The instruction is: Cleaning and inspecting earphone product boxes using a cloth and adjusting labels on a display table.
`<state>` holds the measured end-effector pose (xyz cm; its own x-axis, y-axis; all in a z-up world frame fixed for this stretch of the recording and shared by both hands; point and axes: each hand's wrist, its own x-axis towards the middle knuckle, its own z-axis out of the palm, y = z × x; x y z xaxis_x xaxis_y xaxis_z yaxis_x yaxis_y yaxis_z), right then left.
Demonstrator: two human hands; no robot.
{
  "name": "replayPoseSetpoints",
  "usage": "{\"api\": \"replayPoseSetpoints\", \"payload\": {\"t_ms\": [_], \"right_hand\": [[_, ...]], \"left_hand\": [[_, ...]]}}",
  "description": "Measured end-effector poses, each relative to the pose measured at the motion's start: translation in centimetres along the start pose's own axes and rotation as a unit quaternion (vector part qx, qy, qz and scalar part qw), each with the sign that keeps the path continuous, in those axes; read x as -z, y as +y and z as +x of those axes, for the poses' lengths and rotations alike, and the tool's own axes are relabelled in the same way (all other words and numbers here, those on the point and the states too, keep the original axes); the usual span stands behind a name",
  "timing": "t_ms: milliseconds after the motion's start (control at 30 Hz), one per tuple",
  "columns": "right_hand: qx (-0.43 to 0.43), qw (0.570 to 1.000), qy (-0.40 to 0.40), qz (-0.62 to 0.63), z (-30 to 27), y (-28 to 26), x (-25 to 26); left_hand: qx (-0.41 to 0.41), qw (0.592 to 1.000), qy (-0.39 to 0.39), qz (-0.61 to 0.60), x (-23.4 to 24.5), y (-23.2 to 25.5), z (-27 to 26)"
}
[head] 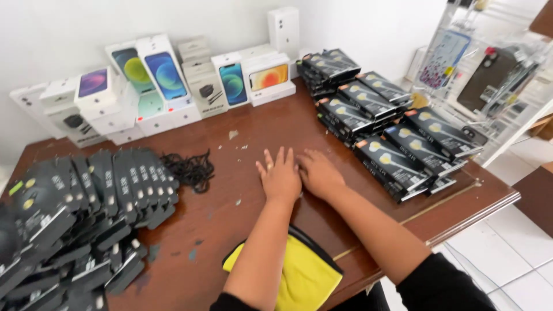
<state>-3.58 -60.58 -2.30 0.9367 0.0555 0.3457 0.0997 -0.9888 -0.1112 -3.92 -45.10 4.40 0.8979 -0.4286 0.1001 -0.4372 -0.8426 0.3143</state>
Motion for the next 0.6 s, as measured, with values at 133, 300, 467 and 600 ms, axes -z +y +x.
{"api": "replayPoseSetpoints", "payload": {"t_ms": [133, 300, 467, 600], "right_hand": [[-0.051, 0.998, -0.018, -0.018, -1.3, -0.4, 0.3], [-0.053, 0.998, -0.023, -0.014, -1.6, -0.8, 0.3], [-0.066, 0.997, -0.031, -0.013, -1.5, -1.0, 1.0], [-0.070, 0.997, -0.042, -0.008, -1.6, -1.0, 1.0]], "left_hand": [[0.006, 0.999, -0.041, 0.016, -2.4, -0.9, 0.7], [-0.001, 0.997, -0.075, 0.018, -1.5, -0.7, 0.3], [0.001, 0.997, -0.074, 0.033, -2.0, -0.7, 0.7], [0.003, 0.996, -0.079, 0.040, -2.0, -0.7, 0.5]]}}
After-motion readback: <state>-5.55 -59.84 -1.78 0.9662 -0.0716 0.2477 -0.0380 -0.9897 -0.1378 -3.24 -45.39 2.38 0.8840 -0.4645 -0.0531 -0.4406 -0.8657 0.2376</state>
